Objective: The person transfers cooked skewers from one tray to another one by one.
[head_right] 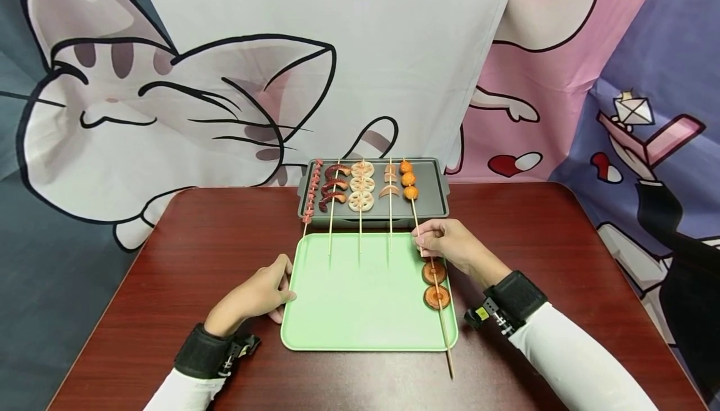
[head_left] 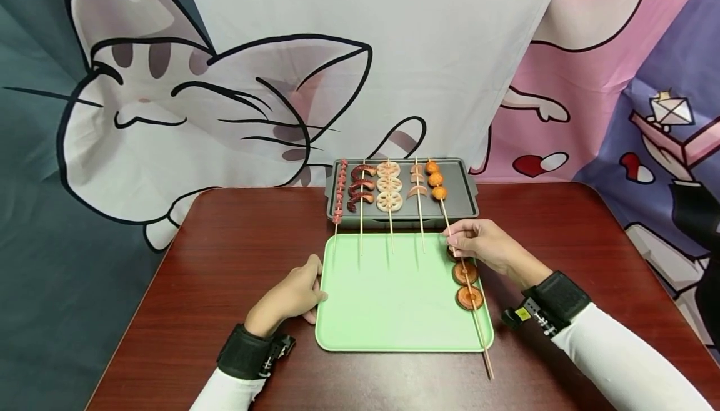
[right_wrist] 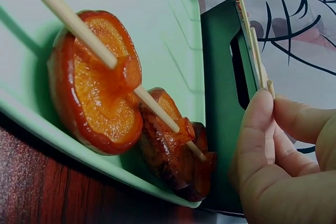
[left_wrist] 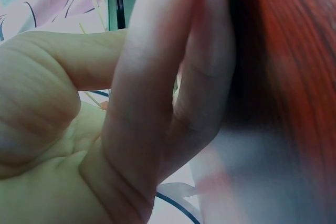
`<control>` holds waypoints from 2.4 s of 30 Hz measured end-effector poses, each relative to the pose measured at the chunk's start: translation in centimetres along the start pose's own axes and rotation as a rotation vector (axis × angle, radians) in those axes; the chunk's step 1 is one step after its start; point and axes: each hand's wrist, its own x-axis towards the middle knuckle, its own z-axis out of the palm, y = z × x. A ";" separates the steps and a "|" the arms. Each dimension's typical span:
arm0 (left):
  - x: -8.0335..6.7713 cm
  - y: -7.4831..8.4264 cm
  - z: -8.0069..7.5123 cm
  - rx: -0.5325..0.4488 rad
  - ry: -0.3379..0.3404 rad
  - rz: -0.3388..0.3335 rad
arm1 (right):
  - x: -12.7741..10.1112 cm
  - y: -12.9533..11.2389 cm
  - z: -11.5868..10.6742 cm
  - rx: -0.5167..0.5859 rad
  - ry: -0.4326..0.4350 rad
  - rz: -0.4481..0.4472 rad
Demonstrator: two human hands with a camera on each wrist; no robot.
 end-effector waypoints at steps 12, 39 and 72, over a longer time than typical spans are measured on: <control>0.0 0.0 0.0 0.012 0.003 0.002 | -1.5 -0.3 -0.3 0.014 -0.026 -0.030; 0.0 0.0 -0.1 0.031 0.008 0.009 | -4.5 0.4 0.6 -0.004 -0.153 -0.063; -0.2 0.1 -0.3 0.016 -0.004 0.003 | -9.3 2.5 2.5 0.019 -0.204 -0.032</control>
